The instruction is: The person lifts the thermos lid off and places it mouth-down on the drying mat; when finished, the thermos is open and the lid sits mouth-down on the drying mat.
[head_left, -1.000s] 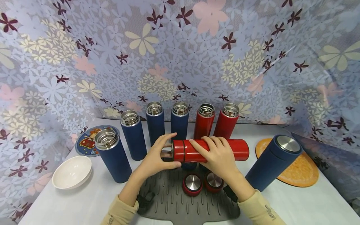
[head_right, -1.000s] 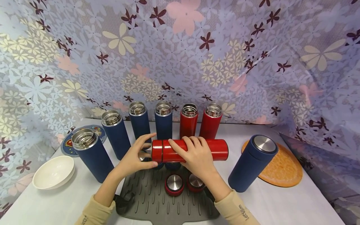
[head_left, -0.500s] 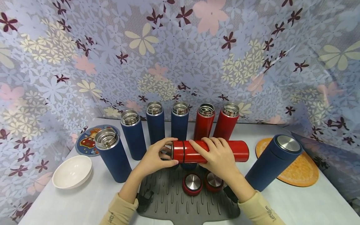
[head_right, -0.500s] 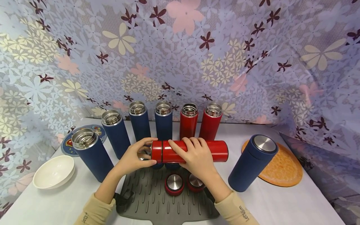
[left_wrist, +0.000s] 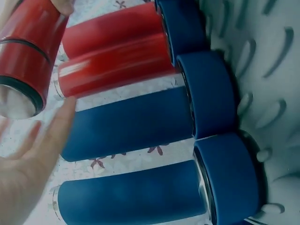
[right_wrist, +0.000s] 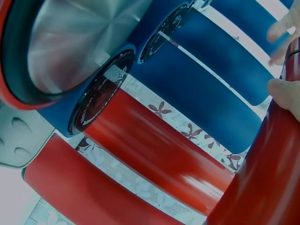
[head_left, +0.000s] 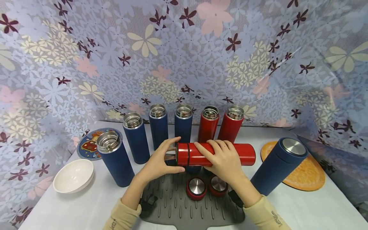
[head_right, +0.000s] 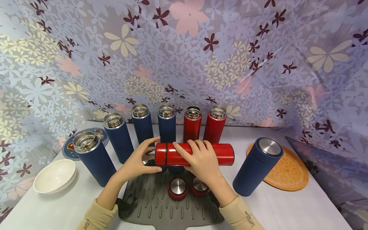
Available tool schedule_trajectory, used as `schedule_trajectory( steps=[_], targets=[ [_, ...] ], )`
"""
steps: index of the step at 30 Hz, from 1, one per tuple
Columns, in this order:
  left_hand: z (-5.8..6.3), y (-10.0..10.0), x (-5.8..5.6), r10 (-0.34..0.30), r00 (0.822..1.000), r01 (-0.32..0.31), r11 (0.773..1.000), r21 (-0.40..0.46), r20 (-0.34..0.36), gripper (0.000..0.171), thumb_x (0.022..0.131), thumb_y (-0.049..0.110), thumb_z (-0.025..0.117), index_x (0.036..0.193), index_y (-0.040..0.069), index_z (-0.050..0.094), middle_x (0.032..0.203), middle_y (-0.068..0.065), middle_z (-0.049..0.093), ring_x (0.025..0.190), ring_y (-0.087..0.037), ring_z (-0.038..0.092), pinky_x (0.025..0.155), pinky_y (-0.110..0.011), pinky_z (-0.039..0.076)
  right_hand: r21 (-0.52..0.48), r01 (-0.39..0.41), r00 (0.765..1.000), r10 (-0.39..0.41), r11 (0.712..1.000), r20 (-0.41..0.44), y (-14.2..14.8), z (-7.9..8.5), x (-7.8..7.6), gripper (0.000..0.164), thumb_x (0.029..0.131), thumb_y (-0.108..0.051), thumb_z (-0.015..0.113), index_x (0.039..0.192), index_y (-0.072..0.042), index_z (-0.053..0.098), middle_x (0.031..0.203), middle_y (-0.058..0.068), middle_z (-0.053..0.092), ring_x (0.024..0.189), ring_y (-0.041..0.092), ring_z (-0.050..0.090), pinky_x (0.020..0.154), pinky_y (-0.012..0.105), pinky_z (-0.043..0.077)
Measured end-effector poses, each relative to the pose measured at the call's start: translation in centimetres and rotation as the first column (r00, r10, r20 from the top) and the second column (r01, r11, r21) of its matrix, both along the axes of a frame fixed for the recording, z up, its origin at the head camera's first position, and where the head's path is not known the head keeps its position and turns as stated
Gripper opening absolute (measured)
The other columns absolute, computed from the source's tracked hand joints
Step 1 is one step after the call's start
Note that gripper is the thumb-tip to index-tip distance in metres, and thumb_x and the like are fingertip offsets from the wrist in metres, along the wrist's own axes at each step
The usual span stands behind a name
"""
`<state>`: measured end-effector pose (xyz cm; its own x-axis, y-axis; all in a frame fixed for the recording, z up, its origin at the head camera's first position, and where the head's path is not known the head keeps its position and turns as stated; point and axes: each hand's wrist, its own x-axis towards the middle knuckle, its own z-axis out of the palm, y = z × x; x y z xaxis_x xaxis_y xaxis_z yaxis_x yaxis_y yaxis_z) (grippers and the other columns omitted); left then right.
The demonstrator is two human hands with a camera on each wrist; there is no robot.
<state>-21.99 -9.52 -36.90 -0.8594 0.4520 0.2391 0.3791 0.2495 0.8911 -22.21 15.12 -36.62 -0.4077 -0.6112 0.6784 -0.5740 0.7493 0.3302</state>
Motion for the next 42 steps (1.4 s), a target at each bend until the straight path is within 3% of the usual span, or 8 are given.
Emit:
schedule_trajectory(
  steps=[5, 13, 17, 22, 25, 28, 36, 42],
  targets=[
    [-0.02, -0.09, -0.19, -0.056, 0.989, 0.064, 0.996, 0.056, -0.133, 0.068, 0.072, 0.003, 0.077, 0.131, 0.013, 0.047, 0.135, -0.008, 0.041, 0.120, -0.026, 0.046, 0.089, -0.032, 0.049, -0.016, -0.029, 1.000, 0.029, 0.999, -0.008, 0.03, 0.08, -0.21, 0.093, 0.045, -0.037, 0.091, 0.128, -0.023, 0.051, 0.097, 0.015, 0.063, 0.082, 0.034, 0.060, 0.075, 0.047, 0.049],
    [0.49, -0.06, -0.17, 0.028, 0.999, -0.028, 1.000, -0.007, 0.044, 0.058, 0.081, 0.017, 0.071, 0.134, 0.018, 0.046, 0.123, -0.013, 0.052, 0.096, -0.025, 0.061, 0.072, -0.028, 0.054, -0.023, -0.038, 0.999, 0.037, 0.999, -0.008, -0.10, 0.03, -0.17, 0.092, 0.046, -0.038, 0.090, 0.128, -0.023, 0.051, 0.097, 0.015, 0.063, 0.082, 0.034, 0.060, 0.075, 0.047, 0.049],
    [0.38, -0.07, -0.21, 0.015, 0.997, -0.015, 1.000, -0.001, 0.069, 0.069, 0.081, 0.020, 0.071, 0.141, 0.022, 0.036, 0.133, -0.014, 0.043, 0.103, -0.026, 0.057, 0.075, -0.029, 0.053, -0.025, -0.031, 1.000, 0.031, 0.999, 0.001, -0.05, -0.08, -0.18, 0.093, 0.046, -0.038, 0.091, 0.128, -0.023, 0.051, 0.098, 0.015, 0.063, 0.082, 0.034, 0.060, 0.075, 0.047, 0.049],
    [-0.01, -0.19, -0.13, -0.074, 0.996, 0.077, 0.994, 0.071, -0.052, 0.087, 0.070, 0.006, 0.079, 0.143, 0.019, 0.032, 0.146, -0.011, 0.024, 0.125, -0.030, 0.040, 0.089, -0.037, 0.049, -0.016, -0.019, 1.000, 0.019, 1.000, 0.009, 0.01, -0.19, -0.17, 0.092, 0.046, -0.039, 0.090, 0.128, -0.023, 0.051, 0.098, 0.015, 0.063, 0.082, 0.034, 0.060, 0.076, 0.047, 0.049],
    [-0.13, -0.17, -0.13, -0.094, 0.988, 0.104, 0.991, 0.082, -0.120, 0.076, 0.070, 0.000, 0.077, 0.136, 0.013, 0.041, 0.142, -0.011, 0.032, 0.124, -0.028, 0.040, 0.090, -0.035, 0.048, -0.016, -0.022, 1.000, 0.022, 1.000, 0.010, -0.02, -0.29, -0.17, 0.091, 0.046, -0.040, 0.090, 0.128, -0.023, 0.052, 0.098, 0.015, 0.063, 0.082, 0.034, 0.060, 0.075, 0.047, 0.049],
    [-0.05, -0.10, -0.12, -0.093, 0.988, 0.104, 0.991, 0.082, -0.124, 0.066, 0.072, 0.000, 0.075, 0.130, 0.012, 0.047, 0.134, -0.011, 0.040, 0.118, -0.027, 0.047, 0.088, -0.031, 0.049, -0.022, -0.028, 1.000, 0.028, 0.999, 0.008, -0.05, -0.37, -0.15, 0.092, 0.046, -0.039, 0.090, 0.128, -0.023, 0.052, 0.097, 0.015, 0.063, 0.081, 0.034, 0.060, 0.075, 0.047, 0.049],
    [0.15, 0.00, 0.13, 0.007, 1.000, -0.007, 1.000, -0.010, 0.007, 0.056, 0.083, 0.015, 0.068, 0.134, 0.013, 0.046, 0.123, -0.012, 0.050, 0.099, -0.026, 0.056, 0.073, -0.027, 0.052, -0.034, -0.039, 0.999, 0.040, 0.999, 0.015, -0.13, -0.47, -0.11, 0.093, 0.045, -0.039, 0.091, 0.128, -0.023, 0.052, 0.098, 0.015, 0.063, 0.082, 0.034, 0.060, 0.075, 0.047, 0.049],
    [0.12, 0.38, 0.12, 0.098, 0.989, -0.096, 0.995, -0.018, 0.111, 0.041, 0.091, 0.025, 0.058, 0.127, 0.007, 0.050, 0.102, -0.014, 0.059, 0.070, -0.017, 0.063, 0.060, -0.029, 0.053, -0.025, -0.024, 0.999, 0.025, 0.999, 0.031, -0.28, -0.56, 0.04, 0.091, 0.048, -0.041, 0.090, 0.128, -0.023, 0.052, 0.099, 0.013, 0.064, 0.084, 0.032, 0.060, 0.077, 0.046, 0.049]
  ],
)
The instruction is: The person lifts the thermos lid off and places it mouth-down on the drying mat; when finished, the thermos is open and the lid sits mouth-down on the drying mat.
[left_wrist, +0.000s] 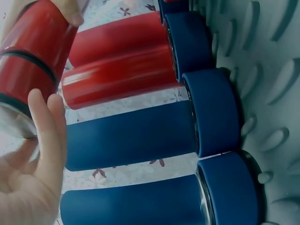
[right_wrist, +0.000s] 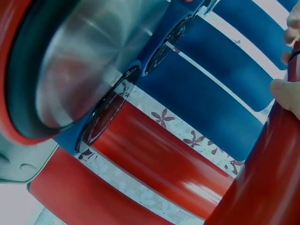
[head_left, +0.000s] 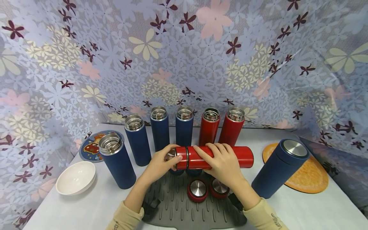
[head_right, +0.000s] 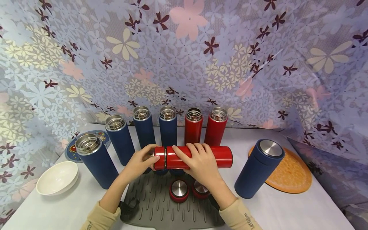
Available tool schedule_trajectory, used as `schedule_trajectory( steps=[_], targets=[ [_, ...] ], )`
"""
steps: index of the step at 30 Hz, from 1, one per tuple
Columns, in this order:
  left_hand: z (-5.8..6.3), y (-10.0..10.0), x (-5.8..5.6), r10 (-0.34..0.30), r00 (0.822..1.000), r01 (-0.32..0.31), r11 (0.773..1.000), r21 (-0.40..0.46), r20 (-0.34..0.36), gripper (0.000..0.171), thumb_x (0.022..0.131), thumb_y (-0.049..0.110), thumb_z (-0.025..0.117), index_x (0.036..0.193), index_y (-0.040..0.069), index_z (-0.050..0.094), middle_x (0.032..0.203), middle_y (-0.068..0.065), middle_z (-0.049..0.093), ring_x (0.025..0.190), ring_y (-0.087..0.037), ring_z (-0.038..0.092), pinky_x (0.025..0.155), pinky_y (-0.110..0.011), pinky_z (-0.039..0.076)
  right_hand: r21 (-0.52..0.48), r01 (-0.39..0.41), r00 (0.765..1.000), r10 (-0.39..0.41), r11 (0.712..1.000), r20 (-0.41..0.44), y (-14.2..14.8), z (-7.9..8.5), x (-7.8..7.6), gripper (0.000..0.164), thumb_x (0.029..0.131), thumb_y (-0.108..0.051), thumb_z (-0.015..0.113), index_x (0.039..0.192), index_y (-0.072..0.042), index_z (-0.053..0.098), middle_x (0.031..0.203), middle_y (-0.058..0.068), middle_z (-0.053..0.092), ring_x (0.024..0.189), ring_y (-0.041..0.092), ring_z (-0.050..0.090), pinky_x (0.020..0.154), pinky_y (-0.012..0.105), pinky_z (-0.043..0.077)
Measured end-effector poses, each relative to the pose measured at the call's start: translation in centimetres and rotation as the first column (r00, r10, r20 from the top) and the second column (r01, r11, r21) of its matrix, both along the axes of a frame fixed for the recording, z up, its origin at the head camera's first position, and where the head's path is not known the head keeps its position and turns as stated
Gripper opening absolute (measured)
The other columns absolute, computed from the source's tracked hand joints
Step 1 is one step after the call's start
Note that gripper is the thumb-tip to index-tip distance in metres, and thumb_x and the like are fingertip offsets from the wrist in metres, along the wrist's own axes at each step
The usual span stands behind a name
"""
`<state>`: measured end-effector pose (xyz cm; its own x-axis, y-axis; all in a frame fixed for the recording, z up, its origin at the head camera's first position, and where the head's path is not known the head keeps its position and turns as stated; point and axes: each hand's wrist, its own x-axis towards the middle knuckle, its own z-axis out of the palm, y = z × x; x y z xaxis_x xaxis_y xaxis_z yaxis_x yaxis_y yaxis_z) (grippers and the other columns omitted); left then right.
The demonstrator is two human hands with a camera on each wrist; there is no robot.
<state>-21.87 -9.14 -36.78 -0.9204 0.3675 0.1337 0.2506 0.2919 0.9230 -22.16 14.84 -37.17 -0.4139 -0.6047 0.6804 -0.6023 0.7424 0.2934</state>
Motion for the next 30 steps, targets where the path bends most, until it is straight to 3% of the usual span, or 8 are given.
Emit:
schedule_trajectory(
  steps=[5, 9, 11, 13, 17, 20, 25, 30],
  targets=[
    [-0.1, 0.3, 0.0, 0.053, 0.997, -0.053, 0.999, 0.001, 0.058, 0.042, 0.095, 0.036, 0.049, 0.119, 0.002, 0.055, 0.086, -0.014, 0.065, 0.060, -0.018, 0.062, 0.060, -0.037, 0.055, 0.006, 0.004, 1.000, -0.004, 1.000, 0.021, -0.1, 0.0, 0.1, 0.088, 0.049, -0.040, 0.089, 0.128, -0.024, 0.052, 0.100, 0.013, 0.064, 0.085, 0.032, 0.060, 0.078, 0.046, 0.048],
    [-0.2, 0.2, 0.1, -0.022, 0.997, 0.017, 0.997, 0.075, 0.070, 0.057, 0.092, 0.039, 0.054, 0.136, 0.006, 0.040, 0.120, -0.018, 0.054, 0.089, -0.028, 0.063, 0.071, -0.039, 0.055, -0.004, -0.009, 1.000, 0.009, 1.000, 0.023, -0.1, -0.1, 0.0, 0.089, 0.047, -0.040, 0.090, 0.127, -0.024, 0.053, 0.100, 0.013, 0.064, 0.084, 0.032, 0.060, 0.077, 0.046, 0.049],
    [-0.3, -0.1, 0.1, -0.087, 0.996, 0.084, 0.990, 0.111, 0.016, 0.070, 0.086, 0.031, 0.065, 0.143, 0.012, 0.029, 0.139, -0.015, 0.036, 0.112, -0.033, 0.052, 0.080, -0.039, 0.053, -0.007, -0.013, 1.000, 0.013, 1.000, 0.021, -0.1, -0.1, 0.0, 0.090, 0.046, -0.040, 0.090, 0.127, -0.024, 0.053, 0.099, 0.013, 0.064, 0.084, 0.033, 0.060, 0.077, 0.047, 0.049],
    [-0.5, -0.3, 0.1, -0.137, 0.987, 0.147, 0.980, 0.134, -0.079, 0.079, 0.079, 0.018, 0.073, 0.144, 0.013, 0.028, 0.146, -0.013, 0.023, 0.124, -0.034, 0.040, 0.087, -0.040, 0.049, -0.004, -0.007, 1.000, 0.007, 1.000, 0.018, -0.1, -0.1, -0.1, 0.091, 0.046, -0.040, 0.090, 0.127, -0.024, 0.053, 0.099, 0.013, 0.064, 0.083, 0.033, 0.060, 0.077, 0.047, 0.049],
    [-0.5, -0.6, 0.1, -0.173, 0.961, 0.207, 0.968, 0.144, -0.216, 0.066, 0.073, -0.001, 0.074, 0.131, 0.008, 0.044, 0.142, -0.014, 0.031, 0.123, -0.031, 0.041, 0.092, -0.038, 0.046, 0.002, 0.005, 1.000, -0.005, 1.000, 0.003, 0.0, -0.1, -0.1, 0.092, 0.046, -0.041, 0.090, 0.128, -0.024, 0.052, 0.099, 0.013, 0.064, 0.083, 0.032, 0.061, 0.077, 0.046, 0.049],
    [-0.3, -0.8, 0.1, -0.148, 0.973, 0.174, 0.974, 0.142, -0.178, 0.058, 0.074, 0.000, 0.073, 0.126, 0.010, 0.049, 0.133, -0.012, 0.042, 0.116, -0.028, 0.047, 0.088, -0.033, 0.049, -0.005, -0.002, 1.000, 0.002, 1.000, -0.004, -0.1, -0.2, -0.2, 0.093, 0.046, -0.041, 0.090, 0.128, -0.023, 0.051, 0.099, 0.013, 0.064, 0.083, 0.032, 0.061, 0.076, 0.046, 0.049],
    [0.2, -0.9, 0.4, -0.070, 0.997, 0.073, 0.990, 0.121, -0.028, 0.054, 0.080, 0.010, 0.070, 0.129, 0.013, 0.048, 0.127, -0.012, 0.048, 0.104, -0.030, 0.055, 0.076, -0.032, 0.053, -0.030, -0.017, 1.000, 0.017, 0.999, 0.012, -0.2, -0.3, -0.2, 0.094, 0.045, -0.038, 0.091, 0.129, -0.023, 0.051, 0.100, 0.014, 0.064, 0.084, 0.033, 0.060, 0.076, 0.047, 0.049],
    [0.3, -1.0, 0.5, 0.051, 0.995, -0.063, 0.988, 0.144, 0.083, 0.045, 0.088, 0.020, 0.062, 0.130, 0.012, 0.047, 0.115, -0.017, 0.054, 0.086, -0.024, 0.062, 0.068, -0.037, 0.055, -0.043, 0.015, 1.000, -0.014, 0.999, 0.026, -0.3, -0.3, -0.1, 0.095, 0.045, -0.037, 0.091, 0.130, -0.023, 0.051, 0.102, 0.015, 0.063, 0.086, 0.033, 0.060, 0.077, 0.047, 0.048]
  ],
)
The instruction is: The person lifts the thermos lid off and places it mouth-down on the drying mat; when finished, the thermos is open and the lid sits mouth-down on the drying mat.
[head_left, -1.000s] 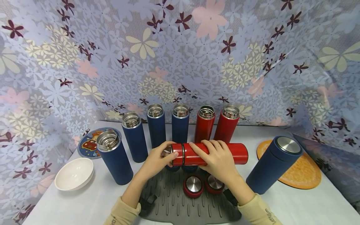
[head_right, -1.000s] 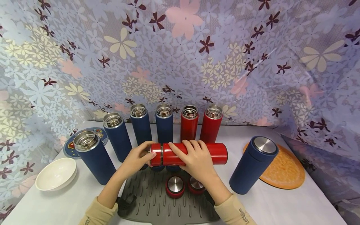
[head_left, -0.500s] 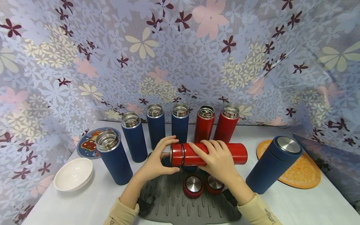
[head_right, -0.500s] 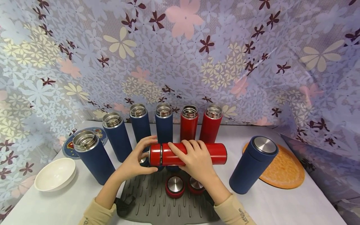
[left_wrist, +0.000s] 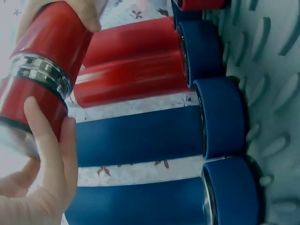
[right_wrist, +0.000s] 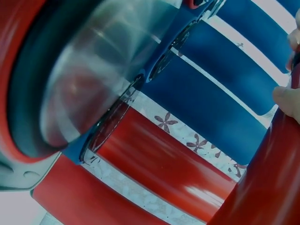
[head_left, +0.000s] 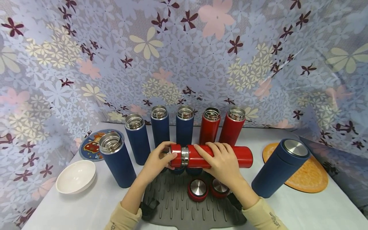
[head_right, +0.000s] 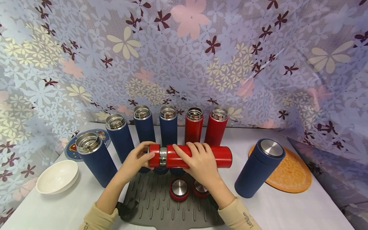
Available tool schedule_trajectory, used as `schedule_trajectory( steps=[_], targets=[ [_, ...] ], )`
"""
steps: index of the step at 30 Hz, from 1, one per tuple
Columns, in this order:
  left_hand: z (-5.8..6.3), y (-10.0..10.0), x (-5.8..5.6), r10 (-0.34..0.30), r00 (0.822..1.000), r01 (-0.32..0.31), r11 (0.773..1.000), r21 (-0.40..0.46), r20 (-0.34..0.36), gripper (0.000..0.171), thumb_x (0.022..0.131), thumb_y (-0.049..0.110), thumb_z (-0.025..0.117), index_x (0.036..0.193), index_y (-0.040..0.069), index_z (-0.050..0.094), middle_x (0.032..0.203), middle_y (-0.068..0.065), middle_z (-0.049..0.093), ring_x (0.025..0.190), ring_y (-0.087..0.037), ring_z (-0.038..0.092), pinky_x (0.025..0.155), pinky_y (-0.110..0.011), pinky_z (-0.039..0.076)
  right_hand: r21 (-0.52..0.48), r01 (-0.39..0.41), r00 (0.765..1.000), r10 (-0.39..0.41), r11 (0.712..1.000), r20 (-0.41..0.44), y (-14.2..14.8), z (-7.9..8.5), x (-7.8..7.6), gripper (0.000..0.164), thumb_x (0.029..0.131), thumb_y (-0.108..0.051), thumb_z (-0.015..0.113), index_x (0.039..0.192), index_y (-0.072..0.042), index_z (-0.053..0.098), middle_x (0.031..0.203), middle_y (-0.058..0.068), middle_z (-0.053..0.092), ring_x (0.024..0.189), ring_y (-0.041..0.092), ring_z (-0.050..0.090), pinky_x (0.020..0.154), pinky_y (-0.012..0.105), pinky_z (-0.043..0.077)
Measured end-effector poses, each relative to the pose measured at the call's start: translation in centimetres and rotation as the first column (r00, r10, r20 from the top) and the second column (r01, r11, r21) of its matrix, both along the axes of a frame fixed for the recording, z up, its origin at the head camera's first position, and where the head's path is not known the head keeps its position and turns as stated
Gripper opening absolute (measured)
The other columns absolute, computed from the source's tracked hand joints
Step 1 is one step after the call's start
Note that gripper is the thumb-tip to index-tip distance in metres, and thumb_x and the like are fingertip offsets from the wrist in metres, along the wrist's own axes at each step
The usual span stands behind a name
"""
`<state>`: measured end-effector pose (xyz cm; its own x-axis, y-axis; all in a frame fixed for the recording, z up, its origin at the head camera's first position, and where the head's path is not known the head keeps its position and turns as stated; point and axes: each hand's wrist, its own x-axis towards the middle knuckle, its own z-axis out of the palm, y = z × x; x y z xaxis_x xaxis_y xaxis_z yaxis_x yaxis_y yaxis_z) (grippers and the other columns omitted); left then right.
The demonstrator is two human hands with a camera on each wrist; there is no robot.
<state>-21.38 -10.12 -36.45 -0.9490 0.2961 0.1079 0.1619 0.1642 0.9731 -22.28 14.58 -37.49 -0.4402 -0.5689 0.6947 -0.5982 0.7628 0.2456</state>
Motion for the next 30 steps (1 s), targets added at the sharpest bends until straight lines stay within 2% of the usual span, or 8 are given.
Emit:
schedule_trajectory(
  steps=[4, 6, 11, 15, 20, 24, 26, 30],
  targets=[
    [0.1, -0.3, 0.1, 0.074, 0.997, -0.074, 0.997, 0.018, 0.023, 0.042, 0.089, 0.019, 0.060, 0.129, 0.013, 0.049, 0.108, -0.016, 0.056, 0.077, -0.020, 0.063, 0.066, -0.043, 0.055, -0.123, 0.049, 0.996, -0.039, 0.991, 0.076, 0.2, 0.1, 0.0, 0.091, 0.047, -0.031, 0.090, 0.128, -0.017, 0.052, 0.104, 0.015, 0.064, 0.090, 0.033, 0.059, 0.079, 0.048, 0.047],
    [0.1, -0.5, 0.2, 0.081, 0.997, -0.081, 0.997, 0.005, 0.012, 0.042, 0.089, 0.019, 0.061, 0.129, 0.013, 0.049, 0.107, -0.015, 0.056, 0.076, -0.020, 0.063, 0.064, -0.040, 0.056, -0.236, 0.089, 0.986, -0.053, 0.968, 0.156, 0.3, 0.3, 0.0, 0.090, 0.047, -0.026, 0.091, 0.127, -0.012, 0.051, 0.105, 0.015, 0.063, 0.091, 0.033, 0.059, 0.080, 0.049, 0.047],
    [0.0, -1.1, 0.4, 0.078, 0.997, -0.078, 0.997, -0.023, 0.007, 0.043, 0.088, 0.018, 0.062, 0.128, 0.010, 0.049, 0.104, -0.016, 0.055, 0.076, -0.019, 0.063, 0.061, -0.032, 0.055, -0.510, 0.194, 0.954, -0.040, 0.838, 0.297, 1.1, 0.7, -0.2, 0.084, 0.049, -0.016, 0.090, 0.121, -0.004, 0.048, 0.110, 0.018, 0.059, 0.096, 0.034, 0.056, 0.081, 0.052, 0.046],
    [-0.1, -1.5, 0.6, 0.078, 0.997, -0.078, 0.996, -0.052, 0.007, 0.044, 0.087, 0.018, 0.064, 0.127, 0.008, 0.050, 0.104, -0.016, 0.056, 0.077, -0.018, 0.063, 0.062, -0.034, 0.055, -0.690, 0.254, 0.950, -0.043, 0.678, 0.308, 2.1, 0.8, -0.5, 0.077, 0.056, -0.012, 0.088, 0.121, -0.003, 0.048, 0.118, 0.020, 0.048, 0.109, 0.035, 0.046, 0.086, 0.057, 0.041],
    [-0.7, -2.0, 0.8, 0.092, 0.996, -0.090, 0.989, -0.120, 0.008, 0.044, 0.084, 0.019, 0.067, 0.125, 0.009, 0.053, 0.105, -0.013, 0.057, 0.078, -0.018, 0.060, 0.062, -0.036, 0.055, -0.845, 0.352, 0.931, -0.058, 0.403, 0.360, 3.0, 0.6, -1.0, 0.075, 0.064, -0.013, 0.084, 0.127, -0.004, 0.045, 0.122, 0.020, 0.040, 0.117, 0.031, 0.033, 0.092, 0.053, 0.033],
    [-1.1, -2.3, 0.8, 0.098, 0.995, -0.102, 0.969, -0.226, -0.032, 0.045, 0.081, 0.020, 0.070, 0.122, 0.010, 0.056, 0.103, -0.009, 0.058, 0.081, -0.019, 0.056, 0.062, -0.030, 0.053, -0.897, 0.400, 0.916, -0.037, 0.189, 0.400, 3.6, 0.3, -1.6, 0.074, 0.069, -0.015, 0.080, 0.131, -0.008, 0.042, 0.127, 0.012, 0.039, 0.120, 0.022, 0.031, 0.096, 0.047, 0.032],
    [-1.2, -2.5, 0.8, 0.092, 0.993, -0.108, 0.952, -0.287, -0.069, 0.047, 0.079, 0.021, 0.072, 0.122, 0.011, 0.057, 0.103, -0.007, 0.058, 0.084, -0.019, 0.055, 0.064, -0.029, 0.050, -0.903, 0.417, 0.909, -0.035, 0.106, 0.415, 3.9, 0.2, -2.1, 0.074, 0.070, -0.016, 0.080, 0.132, -0.010, 0.041, 0.128, 0.009, 0.038, 0.121, 0.019, 0.030, 0.097, 0.044, 0.031],
    [-1.7, -2.8, 0.7, 0.055, 0.990, -0.102, 0.914, -0.392, -0.130, 0.057, 0.073, 0.022, 0.077, 0.125, 0.010, 0.055, 0.109, -0.006, 0.060, 0.091, -0.020, 0.056, 0.071, -0.032, 0.049, -0.892, 0.452, 0.891, -0.040, -0.012, 0.452, 4.4, -0.2, -2.8, 0.076, 0.069, -0.015, 0.080, 0.134, -0.011, 0.040, 0.129, 0.007, 0.038, 0.123, 0.018, 0.028, 0.101, 0.039, 0.029]
  ],
)
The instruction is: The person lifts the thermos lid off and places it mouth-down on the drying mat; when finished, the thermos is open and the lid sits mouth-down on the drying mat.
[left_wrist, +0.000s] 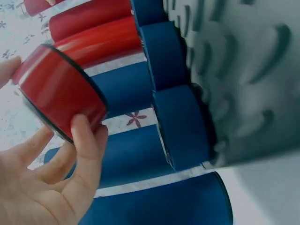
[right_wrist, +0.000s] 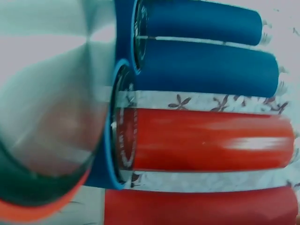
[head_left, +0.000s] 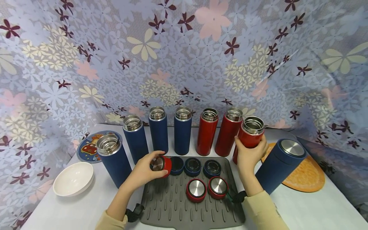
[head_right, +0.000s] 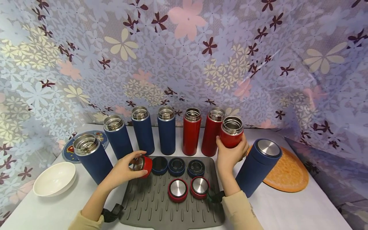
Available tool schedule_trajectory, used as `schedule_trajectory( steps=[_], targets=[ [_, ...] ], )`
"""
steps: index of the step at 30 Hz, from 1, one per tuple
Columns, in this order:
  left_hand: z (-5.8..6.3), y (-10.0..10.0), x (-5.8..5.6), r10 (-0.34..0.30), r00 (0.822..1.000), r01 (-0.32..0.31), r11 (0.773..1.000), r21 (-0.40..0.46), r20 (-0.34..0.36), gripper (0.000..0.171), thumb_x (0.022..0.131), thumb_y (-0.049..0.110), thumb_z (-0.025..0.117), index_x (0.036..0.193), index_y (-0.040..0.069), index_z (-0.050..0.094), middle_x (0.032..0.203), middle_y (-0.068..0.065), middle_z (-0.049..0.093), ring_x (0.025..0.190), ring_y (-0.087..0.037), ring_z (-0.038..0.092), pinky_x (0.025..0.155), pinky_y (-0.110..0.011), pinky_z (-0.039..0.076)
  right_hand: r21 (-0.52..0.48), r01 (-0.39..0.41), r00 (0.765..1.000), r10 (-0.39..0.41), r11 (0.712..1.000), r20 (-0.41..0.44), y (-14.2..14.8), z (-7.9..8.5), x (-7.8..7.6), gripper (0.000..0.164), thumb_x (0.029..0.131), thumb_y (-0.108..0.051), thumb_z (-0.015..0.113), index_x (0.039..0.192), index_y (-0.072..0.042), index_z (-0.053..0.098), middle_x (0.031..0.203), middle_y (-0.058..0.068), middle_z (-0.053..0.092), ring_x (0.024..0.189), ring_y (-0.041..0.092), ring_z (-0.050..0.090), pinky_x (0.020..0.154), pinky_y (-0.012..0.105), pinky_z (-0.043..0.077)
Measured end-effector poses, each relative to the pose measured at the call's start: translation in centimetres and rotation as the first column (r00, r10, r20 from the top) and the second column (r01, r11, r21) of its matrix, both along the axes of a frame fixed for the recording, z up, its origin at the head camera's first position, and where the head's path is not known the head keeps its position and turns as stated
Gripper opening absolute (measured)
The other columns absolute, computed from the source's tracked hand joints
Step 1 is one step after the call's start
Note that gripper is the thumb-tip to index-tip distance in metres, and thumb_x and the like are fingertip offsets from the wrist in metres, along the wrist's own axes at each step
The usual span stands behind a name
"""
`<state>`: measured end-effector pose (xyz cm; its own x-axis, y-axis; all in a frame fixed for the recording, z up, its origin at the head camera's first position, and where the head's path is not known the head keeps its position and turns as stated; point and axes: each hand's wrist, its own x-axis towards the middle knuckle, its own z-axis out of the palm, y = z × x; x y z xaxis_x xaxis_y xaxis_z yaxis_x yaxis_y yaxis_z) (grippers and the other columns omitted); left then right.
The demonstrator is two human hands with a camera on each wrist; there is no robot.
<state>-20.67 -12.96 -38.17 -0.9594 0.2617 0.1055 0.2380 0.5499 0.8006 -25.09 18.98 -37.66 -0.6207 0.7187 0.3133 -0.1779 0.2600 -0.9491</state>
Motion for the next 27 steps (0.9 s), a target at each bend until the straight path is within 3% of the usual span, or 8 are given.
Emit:
schedule_trajectory(
  steps=[5, 10, 13, 17, 21, 24, 27],
  targets=[
    [-0.9, -0.6, -0.2, -0.081, 0.996, 0.078, 0.992, -0.103, -0.023, 0.065, 0.068, 0.022, 0.080, 0.125, 0.005, 0.053, 0.114, -0.007, 0.059, 0.100, -0.021, 0.056, 0.082, -0.039, 0.048, -0.171, 0.034, 0.999, -0.030, 0.985, 0.025, 0.4, -0.4, -0.7, 0.080, 0.071, -0.011, 0.078, 0.136, -0.019, 0.032, 0.135, 0.006, 0.033, 0.127, 0.017, 0.026, 0.105, 0.039, 0.027],
    [-1.6, -1.2, -0.3, -0.159, 0.987, 0.153, 0.970, -0.189, -0.018, 0.059, 0.065, 0.020, 0.081, 0.117, 0.005, 0.058, 0.113, -0.010, 0.058, 0.098, -0.023, 0.056, 0.076, -0.038, 0.050, -0.249, 0.051, 0.998, -0.042, 0.967, 0.040, 0.8, -0.8, -1.2, 0.079, 0.072, -0.008, 0.077, 0.133, -0.021, 0.030, 0.136, 0.005, 0.033, 0.128, 0.017, 0.026, 0.106, 0.037, 0.027],
    [-1.8, -1.6, -0.2, -0.220, 0.975, 0.219, 0.949, -0.226, 0.021, 0.058, 0.064, 0.019, 0.081, 0.116, 0.008, 0.059, 0.114, -0.013, 0.055, 0.098, -0.027, 0.055, 0.072, -0.040, 0.052, -0.277, 0.040, 0.999, -0.031, 0.960, 0.037, 1.1, -1.0, -1.4, 0.079, 0.072, -0.004, 0.076, 0.133, -0.022, 0.030, 0.137, 0.005, 0.032, 0.129, 0.016, 0.027, 0.106, 0.036, 0.028],
    [-1.9, -1.5, 0.1, -0.317, 0.944, 0.329, 0.915, -0.232, 0.086, 0.058, 0.065, 0.021, 0.082, 0.118, 0.011, 0.059, 0.115, -0.014, 0.053, 0.098, -0.027, 0.054, 0.072, -0.041, 0.051, -0.299, 0.028, 0.999, -0.019, 0.954, 0.031, 1.4, -1.2, -1.5, 0.080, 0.072, -0.001, 0.075, 0.134, -0.022, 0.029, 0.138, 0.006, 0.033, 0.128, 0.016, 0.030, 0.105, 0.036, 0.030],
    [-1.9, -0.7, 0.4, -0.376, 0.920, 0.392, 0.890, -0.234, 0.112, 0.061, 0.067, 0.027, 0.081, 0.121, 0.012, 0.057, 0.114, -0.010, 0.053, 0.098, -0.023, 0.055, 0.073, -0.036, 0.051, -0.290, 0.025, 0.999, -0.013, 0.957, 0.043, 1.6, -1.3, -1.5, 0.080, 0.073, -0.002, 0.075, 0.135, -0.022, 0.028, 0.139, 0.006, 0.033, 0.128, 0.017, 0.031, 0.106, 0.037, 0.030],
    [-2.1, 0.2, 0.6, -0.391, 0.914, 0.407, 0.875, -0.262, 0.111, 0.062, 0.068, 0.030, 0.080, 0.123, 0.013, 0.057, 0.113, -0.006, 0.053, 0.097, -0.022, 0.055, 0.072, -0.031, 0.050, -0.265, 0.023, 0.997, -0.004, 0.964, 0.072, 1.6, -1.2, -1.4, 0.082, 0.074, -0.006, 0.074, 0.137, -0.023, 0.024, 0.141, 0.006, 0.029, 0.130, 0.018, 0.027, 0.107, 0.038, 0.026],
    [-2.1, 1.1, 0.6, -0.403, 0.909, 0.415, 0.862, -0.292, 0.104, 0.063, 0.068, 0.031, 0.080, 0.123, 0.014, 0.057, 0.112, -0.004, 0.053, 0.095, -0.021, 0.055, 0.070, -0.028, 0.049, -0.216, 0.009, 0.995, 0.012, 0.976, 0.095, 1.4, -1.0, -1.0, 0.092, 0.076, -0.013, 0.074, 0.143, -0.028, 0.014, 0.149, 0.002, 0.016, 0.136, 0.015, 0.015, 0.110, 0.039, 0.020]
  ],
)
